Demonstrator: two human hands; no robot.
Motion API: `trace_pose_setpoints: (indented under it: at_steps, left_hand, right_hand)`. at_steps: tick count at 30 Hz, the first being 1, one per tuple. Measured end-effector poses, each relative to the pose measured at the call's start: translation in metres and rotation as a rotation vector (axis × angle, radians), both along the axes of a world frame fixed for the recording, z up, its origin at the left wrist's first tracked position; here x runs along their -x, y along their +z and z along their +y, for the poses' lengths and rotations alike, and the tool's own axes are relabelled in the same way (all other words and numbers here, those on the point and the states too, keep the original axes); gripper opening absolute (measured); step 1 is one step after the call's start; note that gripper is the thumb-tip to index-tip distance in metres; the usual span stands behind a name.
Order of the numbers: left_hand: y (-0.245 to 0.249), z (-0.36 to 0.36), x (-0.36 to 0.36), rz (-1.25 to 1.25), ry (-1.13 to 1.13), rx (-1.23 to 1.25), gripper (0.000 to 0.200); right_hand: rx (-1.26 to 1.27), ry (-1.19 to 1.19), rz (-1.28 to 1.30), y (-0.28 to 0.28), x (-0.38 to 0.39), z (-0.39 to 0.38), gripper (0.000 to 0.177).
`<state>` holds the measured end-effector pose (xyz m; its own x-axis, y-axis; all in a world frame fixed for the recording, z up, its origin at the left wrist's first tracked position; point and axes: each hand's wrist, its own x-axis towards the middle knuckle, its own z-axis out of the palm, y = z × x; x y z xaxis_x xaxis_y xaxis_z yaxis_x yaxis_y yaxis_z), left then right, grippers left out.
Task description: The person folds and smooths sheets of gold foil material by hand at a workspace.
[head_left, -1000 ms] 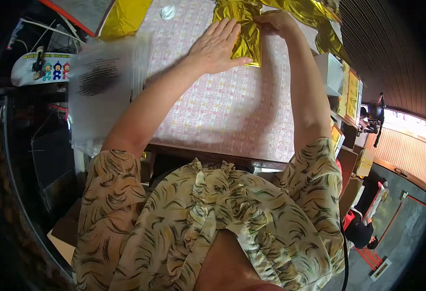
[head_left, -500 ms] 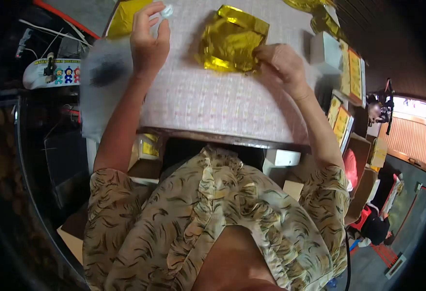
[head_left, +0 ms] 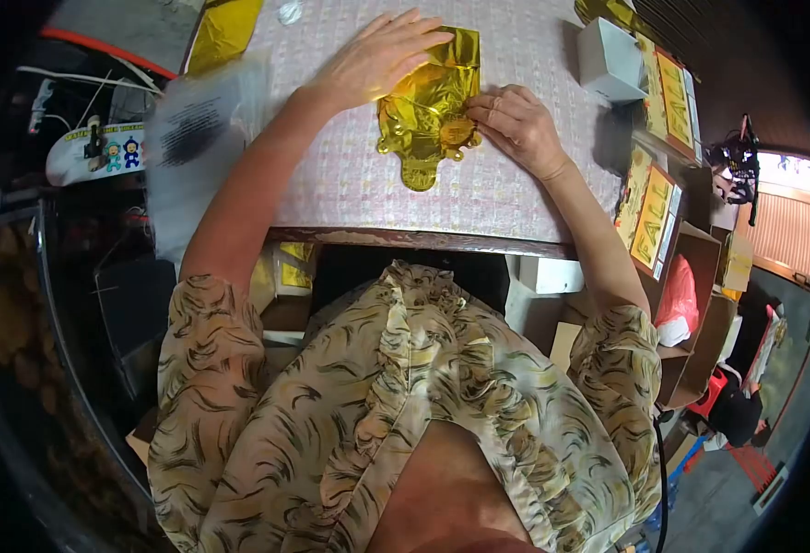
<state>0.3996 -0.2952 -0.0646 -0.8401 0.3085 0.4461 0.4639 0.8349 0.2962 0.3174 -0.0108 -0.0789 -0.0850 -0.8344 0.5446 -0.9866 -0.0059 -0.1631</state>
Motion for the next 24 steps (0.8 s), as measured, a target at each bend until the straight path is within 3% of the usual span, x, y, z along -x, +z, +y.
trace_pose_setpoints:
  at_steps: [1, 4, 12, 24]
  left_hand:
    - [-0.004, 0.005, 0.006, -0.024, 0.013, 0.105, 0.044]
    - [-0.016, 0.011, 0.017, -0.068, 0.009, 0.112, 0.047]
    - [-0.042, 0.004, 0.018, -0.100, -0.024, 0.071, 0.048]
    - [-0.047, 0.002, 0.020, -0.017, -0.038, 0.016, 0.041]
  right_hand:
    - [0.005, -0.010, 0.001, -0.001, 0.000, 0.000, 0.026]
    - [-0.004, -0.017, -0.020, -0.002, 0.002, 0.000, 0.026]
    - [-0.024, -0.161, -0.018, 0.006, -0.002, 0.000, 0.030]
    - [-0.083, -0.137, -0.031, -0.006, 0.005, -0.003, 0.033]
